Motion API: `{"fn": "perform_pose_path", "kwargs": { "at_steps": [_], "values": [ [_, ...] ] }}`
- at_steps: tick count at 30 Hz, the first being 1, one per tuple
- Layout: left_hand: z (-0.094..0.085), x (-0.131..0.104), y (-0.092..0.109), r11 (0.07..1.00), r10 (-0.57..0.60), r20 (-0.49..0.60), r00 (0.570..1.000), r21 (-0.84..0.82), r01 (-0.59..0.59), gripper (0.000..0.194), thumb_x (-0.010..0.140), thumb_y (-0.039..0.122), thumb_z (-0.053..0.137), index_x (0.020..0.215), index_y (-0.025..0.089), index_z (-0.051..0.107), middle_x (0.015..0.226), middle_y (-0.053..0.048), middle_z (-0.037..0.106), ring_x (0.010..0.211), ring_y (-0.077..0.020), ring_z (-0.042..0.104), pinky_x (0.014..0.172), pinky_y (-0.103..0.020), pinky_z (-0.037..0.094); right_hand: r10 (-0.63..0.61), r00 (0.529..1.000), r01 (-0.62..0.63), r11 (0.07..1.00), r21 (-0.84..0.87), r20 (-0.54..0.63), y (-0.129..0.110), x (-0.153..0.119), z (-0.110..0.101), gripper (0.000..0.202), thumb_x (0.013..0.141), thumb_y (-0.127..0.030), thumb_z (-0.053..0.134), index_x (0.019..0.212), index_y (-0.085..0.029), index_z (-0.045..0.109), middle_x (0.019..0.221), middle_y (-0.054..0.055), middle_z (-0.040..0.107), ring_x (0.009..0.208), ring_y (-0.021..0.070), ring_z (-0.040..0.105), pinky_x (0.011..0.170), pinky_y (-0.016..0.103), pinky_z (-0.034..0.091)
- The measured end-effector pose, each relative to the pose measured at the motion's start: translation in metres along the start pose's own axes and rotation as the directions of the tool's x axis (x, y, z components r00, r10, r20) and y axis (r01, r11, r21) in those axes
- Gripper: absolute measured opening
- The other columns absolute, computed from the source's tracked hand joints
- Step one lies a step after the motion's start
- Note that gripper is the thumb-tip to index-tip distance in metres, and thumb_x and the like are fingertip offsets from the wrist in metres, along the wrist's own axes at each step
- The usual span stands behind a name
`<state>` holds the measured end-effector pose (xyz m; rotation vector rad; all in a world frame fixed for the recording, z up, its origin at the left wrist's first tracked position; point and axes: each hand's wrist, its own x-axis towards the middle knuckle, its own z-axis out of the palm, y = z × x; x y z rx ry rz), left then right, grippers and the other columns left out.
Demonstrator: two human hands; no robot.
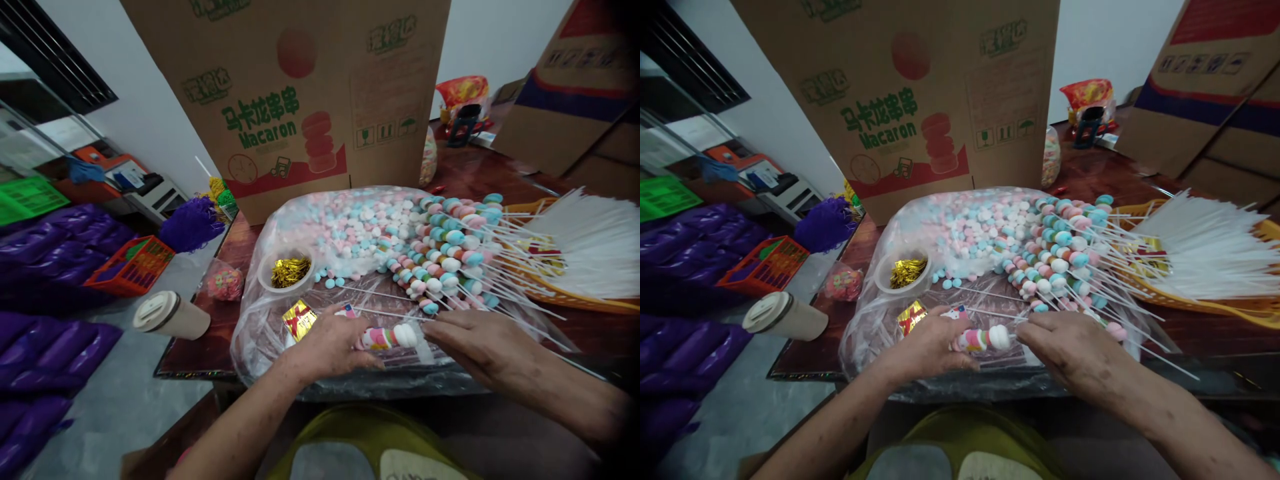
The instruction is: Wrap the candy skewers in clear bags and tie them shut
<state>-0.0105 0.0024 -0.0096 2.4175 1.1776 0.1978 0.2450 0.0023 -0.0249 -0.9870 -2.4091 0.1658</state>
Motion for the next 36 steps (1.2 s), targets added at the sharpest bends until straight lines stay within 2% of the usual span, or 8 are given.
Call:
{"fn": "perform_pose_path", "kwargs": {
  "at_steps": [3, 8, 16, 21, 25, 27, 33, 36],
  "values": [
    [0.004, 0.008, 0.006, 0.976, -0.038, 0.135, 0.99, -0.206, 0.066, 0.038, 0.065, 0.055, 0.065, 0.078, 0.019, 0.061, 0.063, 0.001, 0.058, 0.059, -0.016, 0.054, 0.055, -0.024, 0.04, -0.15, 0.966, 0.162, 0.986, -0.039, 0.212, -0.009, 0.011, 0.004, 0.023, 0.082, -0.012, 0.04, 0.079, -0.022, 0.06, 0.063, 0.0, 0.057, 0.052, 0.0122, 0.047, 0.048, 0.026, 0.026],
    [0.006, 0.011, 0.005, 0.765, -0.11, 0.276, 0.955, -0.589, 0.259, 0.031, 0.064, 0.041, 0.069, 0.083, 0.019, 0.059, 0.058, 0.005, 0.051, 0.05, -0.0105, 0.047, 0.044, -0.018, 0.035, -0.173, 0.957, 0.18, 0.984, -0.009, 0.231, -0.009, 0.024, 0.003, 0.021, 0.083, -0.013, 0.041, 0.081, -0.021, 0.061, 0.069, 0.002, 0.058, 0.058, 0.0131, 0.048, 0.053, 0.026, 0.026],
    [0.028, 0.021, 0.011, 0.869, -0.105, 0.163, 0.981, -0.465, 0.17, 0.024, 0.064, 0.033, 0.069, 0.079, 0.015, 0.065, 0.069, 0.0, 0.061, 0.068, -0.0163, 0.054, 0.057, -0.022, 0.04, -0.186, 0.941, 0.168, 0.982, 0.086, 0.282, -0.027, 0.031, 0.025, 0.018, 0.079, -0.013, 0.044, 0.069, -0.019, 0.059, 0.07, 0.005, 0.062, 0.067, 0.0167, 0.05, 0.067, 0.032, 0.032],
    [0.011, 0.012, -0.004, 0.597, -0.052, 0.154, 0.987, -0.787, 0.155, 0.069, 0.064, 0.027, 0.071, 0.127, 0.022, 0.043, 0.104, -0.005, 0.061, 0.082, -0.016, 0.057, 0.062, -0.021, 0.044, -0.156, 0.96, 0.122, 0.98, 0.155, 0.232, -0.02, 0.031, 0.03, 0.019, 0.085, -0.016, 0.043, 0.087, -0.017, 0.061, 0.084, 0.008, 0.062, 0.08, 0.0195, 0.052, 0.07, 0.033, 0.034],
    [-0.008, -0.005, -0.018, 0.564, -0.083, 0.363, 0.928, -0.751, 0.344, 0.03, 0.079, 0.04, 0.055, 0.1, 0.018, 0.057, 0.088, -0.002, 0.062, 0.063, -0.0077, 0.053, 0.049, -0.015, 0.039, -0.182, 0.969, 0.155, 0.975, 0.161, 0.165, -0.009, 0.037, 0.014, 0.024, 0.089, -0.016, 0.035, 0.078, -0.016, 0.057, 0.076, 0.006, 0.057, 0.07, 0.0167, 0.045, 0.066, 0.031, 0.033],
    [-0.003, -0.01, -0.015, 0.506, -0.1, 0.421, 0.902, -0.759, 0.41, 0.031, 0.081, 0.047, 0.049, 0.085, 0.017, 0.055, 0.073, 0.001, 0.06, 0.052, -0.0055, 0.05, 0.041, -0.013, 0.035, -0.2, 0.961, 0.177, 0.976, 0.128, 0.19, -0.011, 0.043, 0.01, 0.023, 0.089, -0.015, 0.036, 0.075, -0.016, 0.055, 0.073, 0.006, 0.055, 0.068, 0.0167, 0.043, 0.065, 0.031, 0.032],
    [0.031, -0.014, 0.004, 0.36, -0.335, 0.326, 0.884, -0.823, 0.44, 0.041, 0.08, 0.058, 0.042, 0.078, 0.017, 0.046, 0.059, 0.004, 0.053, 0.037, -0.0044, 0.043, 0.032, -0.013, 0.027, -0.223, 0.926, 0.168, 0.966, 0.195, 0.304, -0.02, 0.059, 0.028, 0.021, 0.088, -0.018, 0.037, 0.08, -0.017, 0.056, 0.076, 0.006, 0.057, 0.071, 0.0172, 0.048, 0.065, 0.03, 0.035],
    [0.035, -0.017, 0.004, 0.343, -0.504, 0.184, 0.844, -0.854, 0.391, 0.039, 0.083, 0.056, 0.037, 0.079, 0.018, 0.045, 0.059, 0.004, 0.052, 0.038, -0.0058, 0.042, 0.033, -0.015, 0.028, -0.004, 0.994, -0.028, 0.958, 0.287, 0.11, -0.018, 0.059, 0.04, 0.019, 0.087, -0.026, 0.042, 0.098, -0.016, 0.055, 0.088, 0.009, 0.057, 0.078, 0.0187, 0.051, 0.068, 0.031, 0.039]
  ]
}}
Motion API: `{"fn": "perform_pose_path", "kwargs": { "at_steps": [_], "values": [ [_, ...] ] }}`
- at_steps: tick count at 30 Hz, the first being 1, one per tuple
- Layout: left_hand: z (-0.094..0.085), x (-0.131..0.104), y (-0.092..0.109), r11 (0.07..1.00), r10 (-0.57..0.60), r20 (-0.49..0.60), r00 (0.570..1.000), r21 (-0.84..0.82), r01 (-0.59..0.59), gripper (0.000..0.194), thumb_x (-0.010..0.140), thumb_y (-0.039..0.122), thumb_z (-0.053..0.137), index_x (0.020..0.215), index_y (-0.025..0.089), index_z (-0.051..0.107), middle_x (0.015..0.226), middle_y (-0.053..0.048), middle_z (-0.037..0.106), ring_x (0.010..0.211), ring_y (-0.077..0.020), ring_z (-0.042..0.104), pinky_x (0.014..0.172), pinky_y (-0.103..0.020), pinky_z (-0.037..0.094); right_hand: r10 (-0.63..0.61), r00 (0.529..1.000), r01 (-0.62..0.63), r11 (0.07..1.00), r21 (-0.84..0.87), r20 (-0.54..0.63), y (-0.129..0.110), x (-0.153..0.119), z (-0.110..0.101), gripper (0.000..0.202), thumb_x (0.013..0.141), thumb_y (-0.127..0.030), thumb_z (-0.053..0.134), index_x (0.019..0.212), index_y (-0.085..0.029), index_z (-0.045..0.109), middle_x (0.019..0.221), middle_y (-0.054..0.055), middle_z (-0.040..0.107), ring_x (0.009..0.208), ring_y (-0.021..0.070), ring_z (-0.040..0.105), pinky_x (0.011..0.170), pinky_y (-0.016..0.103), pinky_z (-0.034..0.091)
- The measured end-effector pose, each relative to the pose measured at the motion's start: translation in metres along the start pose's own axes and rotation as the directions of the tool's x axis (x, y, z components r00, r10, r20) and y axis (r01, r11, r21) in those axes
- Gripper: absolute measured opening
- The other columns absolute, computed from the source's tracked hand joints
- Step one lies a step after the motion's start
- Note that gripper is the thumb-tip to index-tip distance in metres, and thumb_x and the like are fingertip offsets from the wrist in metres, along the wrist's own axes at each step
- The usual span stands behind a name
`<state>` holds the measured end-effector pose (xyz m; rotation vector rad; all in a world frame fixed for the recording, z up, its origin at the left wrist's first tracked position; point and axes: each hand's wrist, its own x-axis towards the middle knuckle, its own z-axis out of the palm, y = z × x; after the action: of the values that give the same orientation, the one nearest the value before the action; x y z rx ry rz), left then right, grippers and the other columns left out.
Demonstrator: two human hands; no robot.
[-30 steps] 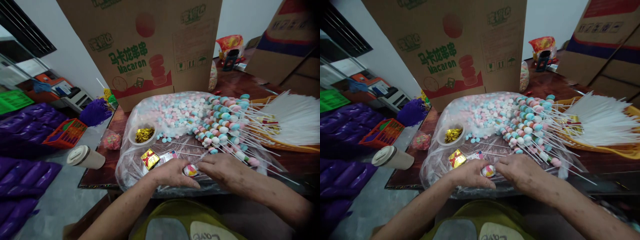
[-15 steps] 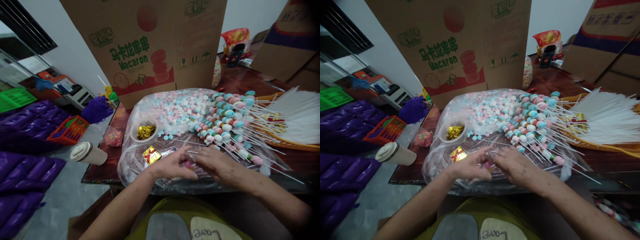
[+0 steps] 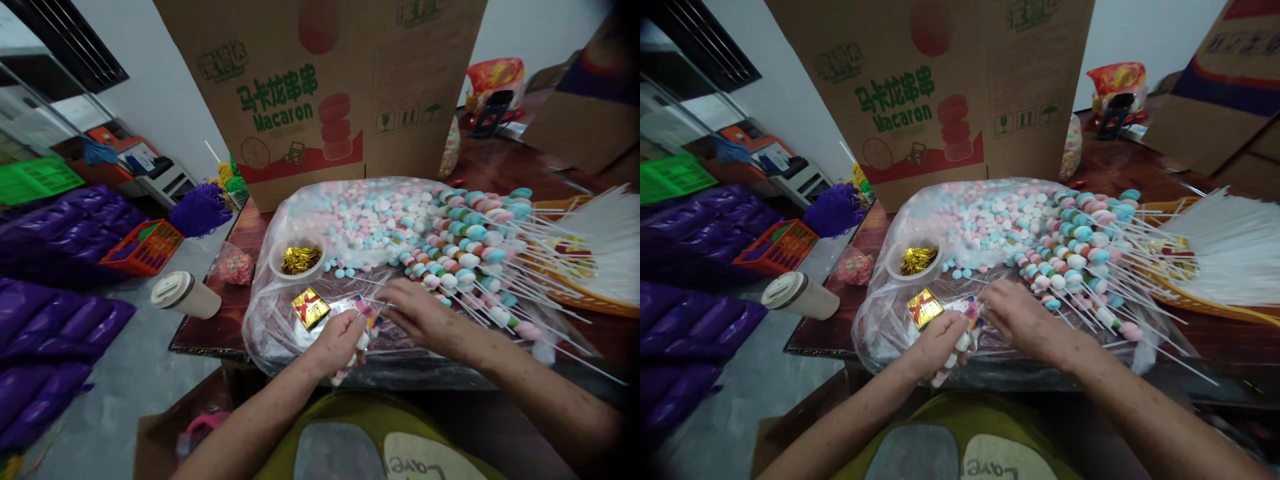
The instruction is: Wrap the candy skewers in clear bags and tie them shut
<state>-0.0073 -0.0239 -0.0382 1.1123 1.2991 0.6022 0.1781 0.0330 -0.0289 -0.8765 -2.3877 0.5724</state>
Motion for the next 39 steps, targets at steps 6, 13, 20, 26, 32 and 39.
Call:
{"fn": "perform_pose_path", "kwargs": {
  "at_steps": [6, 13, 20, 26, 32, 39],
  "values": [
    [-0.01, 0.003, -0.007, 0.851, 0.356, -0.199, 0.913, 0.472, -0.229, 0.031, 0.088, 0.039, 0.035, 0.066, 0.019, 0.042, 0.058, 0.001, 0.045, 0.056, -0.0121, 0.044, 0.055, -0.024, 0.037, 0.406, 0.887, -0.446, 0.628, 0.638, 0.221, -0.017, -0.005, 0.048, 0.034, 0.075, -0.05, 0.057, 0.086, -0.019, 0.052, 0.059, -0.003, 0.05, 0.048, 0.0106, 0.045, 0.043, 0.023, 0.037],
    [-0.016, -0.001, -0.02, 0.951, 0.199, 0.052, 0.979, 0.229, -0.205, 0.037, 0.089, 0.049, 0.024, 0.075, 0.019, 0.042, 0.062, 0.001, 0.05, 0.046, -0.0091, 0.043, 0.047, -0.021, 0.037, 0.514, 0.8, -0.504, 0.297, 0.811, 0.31, -0.045, 0.002, 0.07, 0.034, 0.076, -0.052, 0.054, 0.074, -0.02, 0.044, 0.055, -0.004, 0.055, 0.039, 0.0092, 0.049, 0.035, 0.02, 0.037],
    [-0.036, -0.004, -0.004, 0.992, 0.016, 0.318, 0.948, 0.115, -0.055, 0.034, 0.078, 0.05, 0.049, 0.071, 0.017, 0.05, 0.058, 0.003, 0.05, 0.045, -0.008, 0.043, 0.038, -0.017, 0.031, 0.348, 0.929, -0.365, 0.819, 0.442, 0.122, -0.038, 0.004, 0.065, 0.024, 0.088, -0.037, 0.038, 0.074, -0.019, 0.048, 0.056, -0.001, 0.054, 0.048, 0.0122, 0.05, 0.047, 0.024, 0.039],
    [-0.041, 0.001, -0.002, 0.991, -0.137, 0.203, 0.969, 0.027, 0.134, 0.026, 0.077, 0.036, 0.045, 0.06, 0.017, 0.048, 0.05, 0.003, 0.048, 0.041, -0.0086, 0.042, 0.038, -0.019, 0.03, -0.205, 0.954, 0.069, 0.858, -0.51, -0.217, -0.034, 0.018, 0.039, 0.02, 0.083, -0.015, 0.043, 0.095, -0.014, 0.06, 0.107, 0.014, 0.061, 0.102, 0.027, 0.05, 0.086, 0.044, 0.036],
    [-0.044, 0.001, -0.009, 0.972, -0.142, 0.392, 0.909, -0.118, 0.203, 0.014, 0.06, 0.026, 0.054, 0.052, 0.016, 0.049, 0.047, 0.003, 0.048, 0.041, -0.0082, 0.044, 0.046, -0.022, 0.037, -0.496, 0.825, 0.563, 0.685, -0.463, 0.27, -0.033, 0.013, 0.053, 0.031, 0.082, -0.013, 0.04, 0.11, -0.013, 0.055, 0.101, 0.01, 0.064, 0.101, 0.026, 0.051, 0.101, 0.055, 0.017],
    [-0.071, -0.008, 0.014, 0.805, -0.295, 0.391, 0.872, 0.594, 0.006, 0.009, 0.068, 0.025, 0.054, 0.066, 0.018, 0.048, 0.056, 0.001, 0.053, 0.052, -0.0162, 0.053, 0.048, -0.026, 0.038, -0.349, 0.837, 0.485, 0.83, -0.275, 0.421, -0.034, 0.022, 0.069, 0.012, 0.076, -0.012, 0.044, 0.075, -0.015, 0.056, 0.07, 0.008, 0.062, 0.067, 0.0213, 0.055, 0.077, 0.044, 0.044]
  ]
}}
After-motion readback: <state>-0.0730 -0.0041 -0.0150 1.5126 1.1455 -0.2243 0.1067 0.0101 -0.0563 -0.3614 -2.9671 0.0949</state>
